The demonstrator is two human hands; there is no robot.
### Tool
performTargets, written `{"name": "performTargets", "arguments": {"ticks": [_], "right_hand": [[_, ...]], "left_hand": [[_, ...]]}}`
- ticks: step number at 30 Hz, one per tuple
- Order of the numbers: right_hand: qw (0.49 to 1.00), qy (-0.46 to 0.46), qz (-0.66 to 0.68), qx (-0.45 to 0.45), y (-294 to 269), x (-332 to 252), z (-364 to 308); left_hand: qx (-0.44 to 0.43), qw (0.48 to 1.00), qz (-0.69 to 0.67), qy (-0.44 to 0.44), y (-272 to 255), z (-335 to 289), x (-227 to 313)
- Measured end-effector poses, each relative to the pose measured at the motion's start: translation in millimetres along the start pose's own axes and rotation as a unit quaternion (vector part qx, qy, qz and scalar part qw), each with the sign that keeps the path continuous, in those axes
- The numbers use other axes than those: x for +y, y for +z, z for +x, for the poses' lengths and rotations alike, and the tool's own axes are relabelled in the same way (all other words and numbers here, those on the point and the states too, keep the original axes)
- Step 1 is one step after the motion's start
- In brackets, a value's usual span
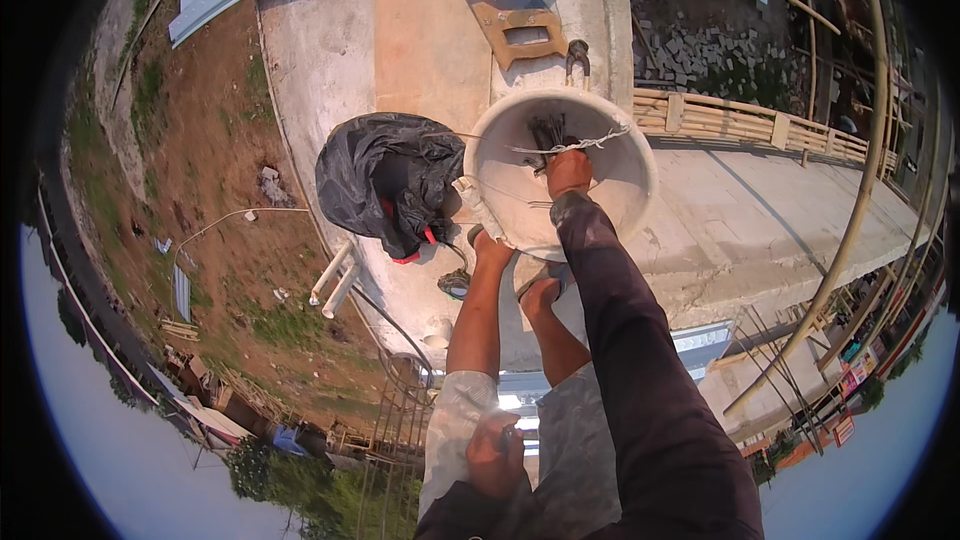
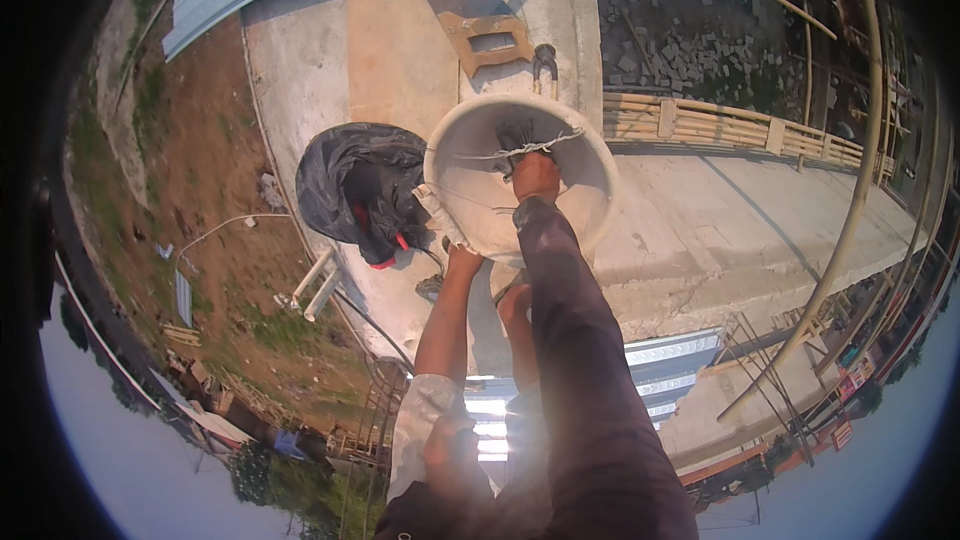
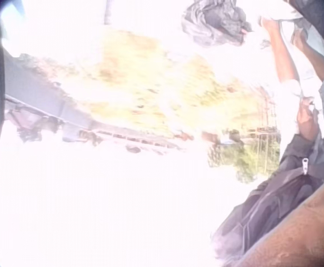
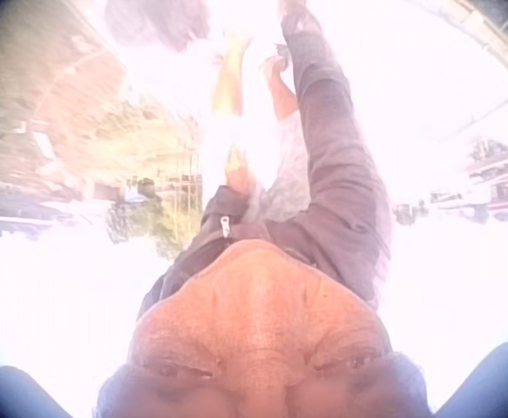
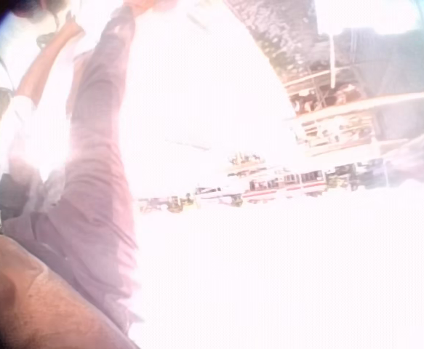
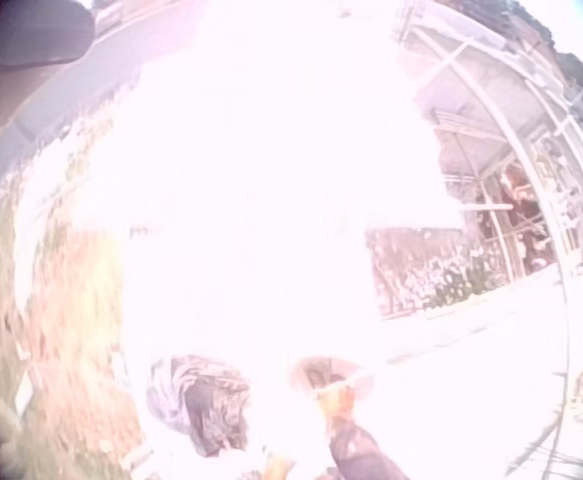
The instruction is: The person uses an angle grinder to cut a corrugated metal sheet on a roof, then secures the sheet with a hammer and nails. The person works on a construction site with scaffolding and other building materials visible.
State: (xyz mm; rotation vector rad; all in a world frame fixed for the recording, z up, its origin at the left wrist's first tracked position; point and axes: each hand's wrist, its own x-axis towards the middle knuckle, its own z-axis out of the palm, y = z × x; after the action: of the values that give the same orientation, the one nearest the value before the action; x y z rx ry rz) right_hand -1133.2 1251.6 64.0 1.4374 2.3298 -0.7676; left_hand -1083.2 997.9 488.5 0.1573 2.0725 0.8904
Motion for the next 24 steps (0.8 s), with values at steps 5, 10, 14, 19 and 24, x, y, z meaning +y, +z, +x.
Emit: {"name": "performTargets", "arguments": {"ticks": [5,10,14,19,24], "right_hand": [[0.973,0.082,0.215,-0.009,-11,15,-2],[0.886,0.161,0.428,-0.079,-78,11,-41],[0.832,0.204,0.494,-0.148,-143,-8,-84],[0.889,0.018,0.421,-0.181,-202,-34,-192],[0.928,-0.053,0.333,-0.16,-272,-83,-276]], "left_hand": [[0.003,1.0,-0.011,0.018,2,2,-2],[0.01,1.0,-0.012,-0.011,14,-4,-32],[0.024,0.995,-0.064,-0.07,19,24,-34],[-0.051,0.956,-0.249,-0.145,24,114,8],[-0.251,0.878,-0.371,-0.171,17,133,41]]}}
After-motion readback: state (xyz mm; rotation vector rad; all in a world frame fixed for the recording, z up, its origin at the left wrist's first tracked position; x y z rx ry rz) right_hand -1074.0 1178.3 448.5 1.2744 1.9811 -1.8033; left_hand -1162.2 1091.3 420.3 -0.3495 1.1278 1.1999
